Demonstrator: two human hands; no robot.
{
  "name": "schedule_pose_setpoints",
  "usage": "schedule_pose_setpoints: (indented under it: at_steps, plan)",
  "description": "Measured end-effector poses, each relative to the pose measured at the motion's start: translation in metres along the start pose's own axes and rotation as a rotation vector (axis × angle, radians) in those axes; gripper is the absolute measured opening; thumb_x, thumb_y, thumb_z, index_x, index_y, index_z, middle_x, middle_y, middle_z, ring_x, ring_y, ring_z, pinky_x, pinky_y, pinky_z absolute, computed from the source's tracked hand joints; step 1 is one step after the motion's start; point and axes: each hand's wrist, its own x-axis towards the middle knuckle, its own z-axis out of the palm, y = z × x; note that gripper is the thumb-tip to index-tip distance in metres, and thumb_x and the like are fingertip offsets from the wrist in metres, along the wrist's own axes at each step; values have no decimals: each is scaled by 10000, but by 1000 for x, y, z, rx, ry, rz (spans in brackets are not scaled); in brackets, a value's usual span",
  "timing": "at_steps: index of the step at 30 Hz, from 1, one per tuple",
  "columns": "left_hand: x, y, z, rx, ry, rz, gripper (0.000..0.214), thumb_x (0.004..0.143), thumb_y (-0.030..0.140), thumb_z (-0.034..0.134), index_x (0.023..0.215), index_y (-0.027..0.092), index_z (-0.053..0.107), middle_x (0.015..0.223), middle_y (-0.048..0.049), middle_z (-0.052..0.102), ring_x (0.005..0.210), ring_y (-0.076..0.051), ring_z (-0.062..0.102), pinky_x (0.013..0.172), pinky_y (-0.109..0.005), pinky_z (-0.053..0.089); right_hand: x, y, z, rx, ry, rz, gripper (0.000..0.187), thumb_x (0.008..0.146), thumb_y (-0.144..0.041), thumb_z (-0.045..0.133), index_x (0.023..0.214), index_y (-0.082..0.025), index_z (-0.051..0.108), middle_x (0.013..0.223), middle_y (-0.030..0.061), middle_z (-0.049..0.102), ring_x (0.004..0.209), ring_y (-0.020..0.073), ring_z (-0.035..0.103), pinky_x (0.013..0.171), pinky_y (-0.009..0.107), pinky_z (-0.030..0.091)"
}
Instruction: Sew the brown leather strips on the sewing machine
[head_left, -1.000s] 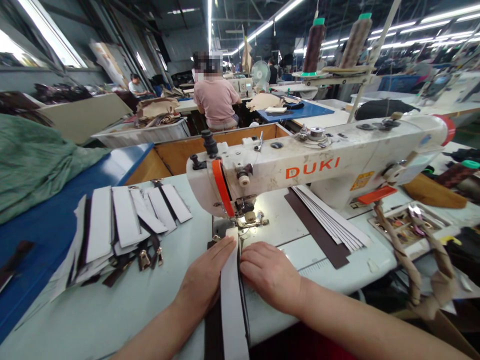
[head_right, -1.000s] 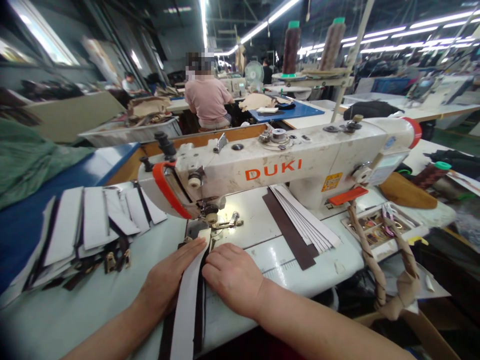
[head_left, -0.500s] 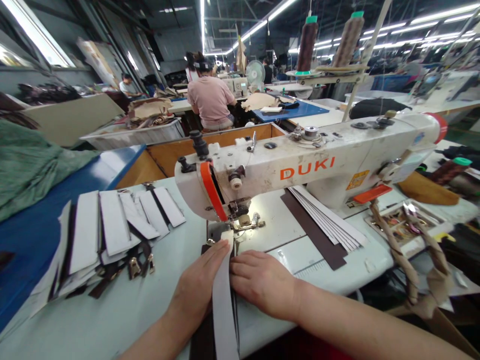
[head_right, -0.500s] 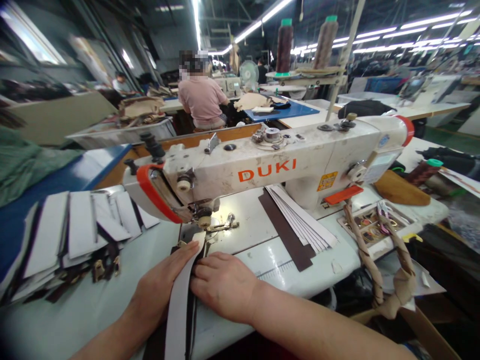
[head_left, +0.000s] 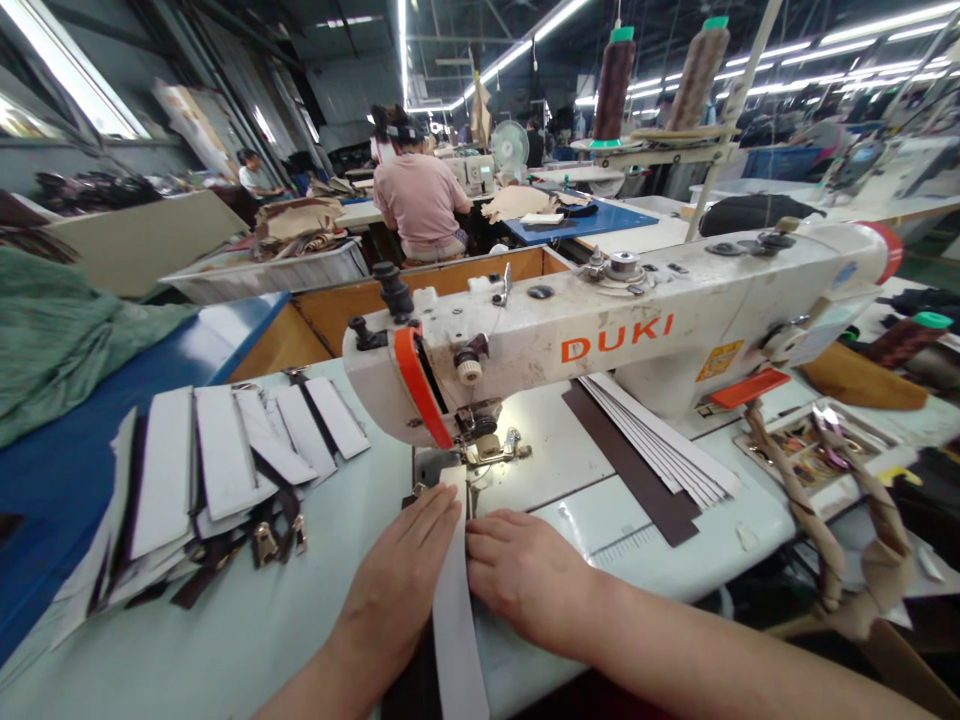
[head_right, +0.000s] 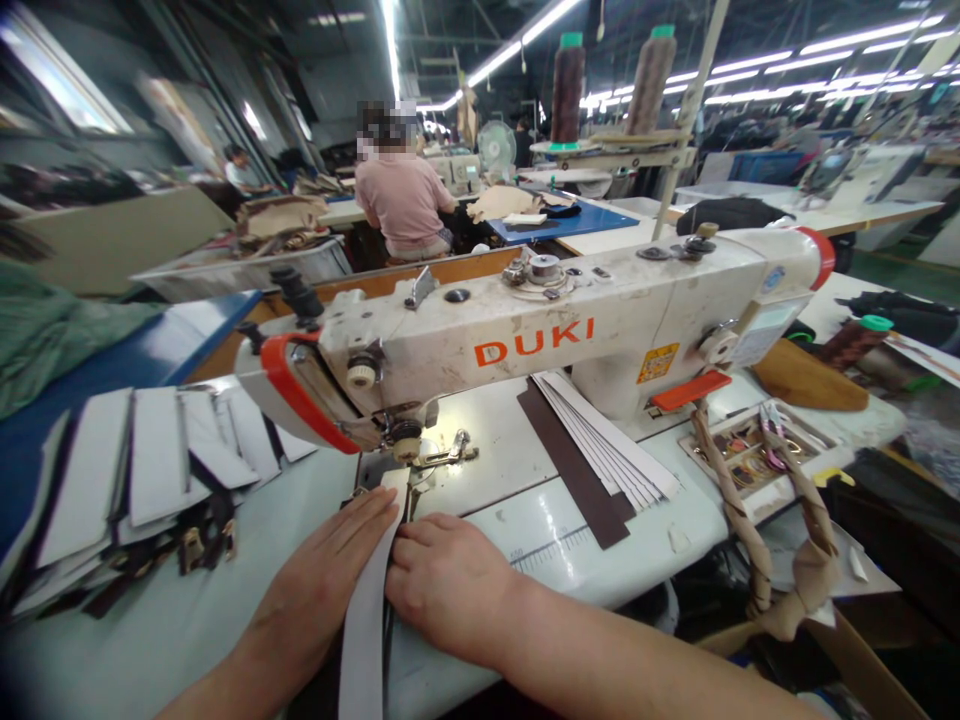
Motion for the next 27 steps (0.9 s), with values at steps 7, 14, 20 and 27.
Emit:
schedule_pose_setpoints:
  at_steps: [7, 14, 20, 27]
  plan:
    - [3, 1, -1, 3, 7, 12, 420, 877, 45, 255, 1065, 27, 630, 1110, -193, 666, 1047, -234, 630, 885, -348, 531, 1, 1, 2, 5, 21, 8, 145, 894, -184, 574, 752, -164, 594, 894, 53, 639, 855, 186, 550, 764, 310, 460]
    - [3, 1, 1, -19, -17, 3, 402, 875, 53, 275, 1061, 53, 631, 1101, -167, 673, 1041, -221, 636, 892, -334, 528, 0, 1, 4, 18, 11, 5, 120, 882, -180, 594, 764, -159, 594, 879, 47, 633, 849, 188, 539, 781, 316, 451]
    - [-1, 1, 3, -58, -21, -15, 401, 867, 61, 294, 1118, 61, 606, 1139, -165, 656, 1085, -225, 611, 907, -352, 522, 0, 0, 1, 19, -6, 8, 129, 885, -200, 599, 763, -160, 599, 880, 45, 634, 854, 187, 539, 783, 312, 451]
    - [1, 1, 1, -55, -25, -5, 397, 873, 57, 291, 1105, 58, 613, 1122, -170, 663, 1070, -229, 619, 902, -343, 521, 1, 0, -1, 31, 1, 14, 127, 882, -192, 602, 759, -160, 599, 858, 42, 628, 842, 187, 538, 783, 311, 453]
